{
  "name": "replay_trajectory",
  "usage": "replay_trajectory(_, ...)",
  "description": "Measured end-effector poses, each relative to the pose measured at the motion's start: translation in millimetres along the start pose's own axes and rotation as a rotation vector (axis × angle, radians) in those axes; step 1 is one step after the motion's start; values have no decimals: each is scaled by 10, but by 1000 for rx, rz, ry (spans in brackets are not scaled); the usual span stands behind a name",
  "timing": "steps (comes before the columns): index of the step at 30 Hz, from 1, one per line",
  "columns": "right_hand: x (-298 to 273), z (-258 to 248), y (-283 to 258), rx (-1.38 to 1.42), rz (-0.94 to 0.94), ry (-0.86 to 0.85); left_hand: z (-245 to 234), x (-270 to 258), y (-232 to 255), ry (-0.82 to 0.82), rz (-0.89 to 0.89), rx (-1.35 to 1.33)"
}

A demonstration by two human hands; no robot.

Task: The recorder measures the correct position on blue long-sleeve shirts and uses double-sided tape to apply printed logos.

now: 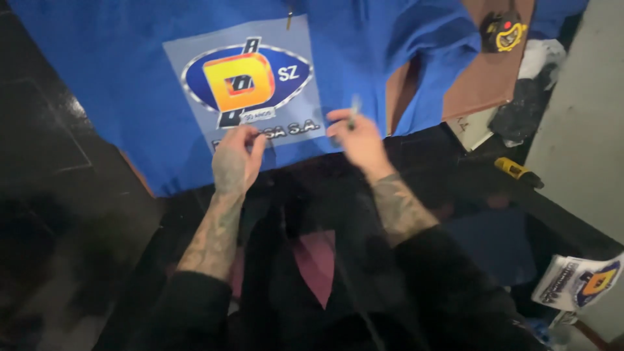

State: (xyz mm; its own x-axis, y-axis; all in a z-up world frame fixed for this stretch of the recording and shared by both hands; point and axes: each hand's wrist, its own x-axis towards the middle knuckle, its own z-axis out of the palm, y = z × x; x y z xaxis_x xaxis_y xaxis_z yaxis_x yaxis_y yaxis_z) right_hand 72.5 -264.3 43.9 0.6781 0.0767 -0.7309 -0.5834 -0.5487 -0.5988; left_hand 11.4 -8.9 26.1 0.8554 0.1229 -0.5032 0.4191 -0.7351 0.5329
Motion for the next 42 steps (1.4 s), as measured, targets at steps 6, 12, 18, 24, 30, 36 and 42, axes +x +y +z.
replay_trajectory(6,229,-1140,589,-41,52,490,153,-252,268,-94,37,-126)
replay_trajectory(12,351,-1634,1246,-521,251,577,816,-243,1173,-185,74,-338)
replay_trajectory(18,-122,-1700,560,-425,-542,375,1433,272,2232,-381,-176,-1114)
replay_trajectory(24,83,-2023,676,-82,-55,304,1018,463,2563,-222,-655,-1917)
replay_trajectory(30,378,-2134,666,-20,24,-224,1241,334,2275,-239,-720,-1958)
replay_trajectory(36,240,-2146,687,-40,83,-227,1372,374,2518,-357,-650,-1869)
replay_trajectory(42,46,-2256,116,199,-121,88,1783,383,2687,-203,-437,-1645)
